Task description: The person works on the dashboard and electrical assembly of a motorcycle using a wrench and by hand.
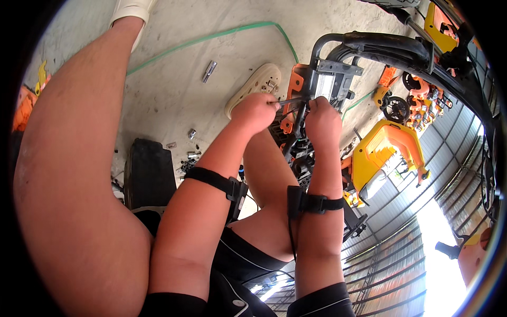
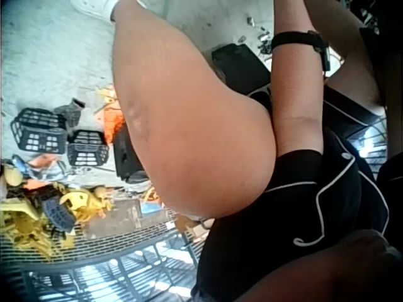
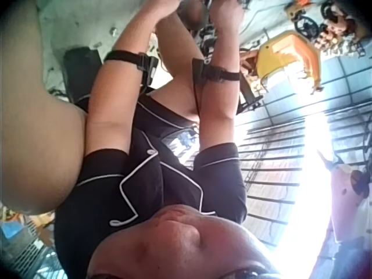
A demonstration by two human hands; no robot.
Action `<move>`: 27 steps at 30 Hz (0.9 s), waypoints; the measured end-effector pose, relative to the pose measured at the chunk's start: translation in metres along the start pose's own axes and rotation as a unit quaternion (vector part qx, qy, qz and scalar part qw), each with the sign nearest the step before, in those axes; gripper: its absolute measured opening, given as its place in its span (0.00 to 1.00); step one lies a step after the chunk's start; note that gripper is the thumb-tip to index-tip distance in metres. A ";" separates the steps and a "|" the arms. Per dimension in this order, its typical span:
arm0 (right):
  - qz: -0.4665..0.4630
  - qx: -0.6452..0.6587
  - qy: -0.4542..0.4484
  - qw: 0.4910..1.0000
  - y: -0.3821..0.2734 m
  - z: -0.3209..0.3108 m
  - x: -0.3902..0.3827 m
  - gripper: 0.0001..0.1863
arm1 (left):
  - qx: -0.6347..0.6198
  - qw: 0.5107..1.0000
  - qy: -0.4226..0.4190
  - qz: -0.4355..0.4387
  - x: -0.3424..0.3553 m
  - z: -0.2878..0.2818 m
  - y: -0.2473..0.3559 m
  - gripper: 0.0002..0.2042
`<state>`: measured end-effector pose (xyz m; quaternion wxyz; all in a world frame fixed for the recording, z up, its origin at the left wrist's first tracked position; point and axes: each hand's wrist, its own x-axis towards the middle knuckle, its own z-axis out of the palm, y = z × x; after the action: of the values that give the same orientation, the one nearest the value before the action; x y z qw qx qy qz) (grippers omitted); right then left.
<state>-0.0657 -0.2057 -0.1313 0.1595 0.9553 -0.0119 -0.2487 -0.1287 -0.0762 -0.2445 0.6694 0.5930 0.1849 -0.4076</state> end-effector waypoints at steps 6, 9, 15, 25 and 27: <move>-0.020 0.023 0.012 0.999 0.005 0.009 0.001 0.11 | 0.121 0.965 0.165 0.163 0.031 -0.025 0.059 0.06; -0.026 0.016 0.022 0.999 0.008 0.009 -0.001 0.10 | 0.112 0.962 0.179 0.170 0.034 -0.012 0.095 0.06; -0.019 0.017 0.006 1.000 0.001 0.005 0.001 0.11 | -0.101 0.958 0.259 0.073 0.062 0.004 0.058 0.14; -0.018 0.036 0.025 0.999 0.004 0.007 0.002 0.11 | -0.278 0.955 0.084 -0.068 0.041 0.022 -0.036 0.07; -0.015 0.037 0.032 0.999 0.005 0.009 0.001 0.11 | -0.263 0.957 0.039 -0.113 0.033 0.017 -0.042 0.06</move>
<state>-0.0691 -0.2127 -0.1373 0.1204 0.9682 -0.0017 -0.2194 -0.1448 -0.1014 -0.2922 0.7434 0.3865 0.3776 -0.3943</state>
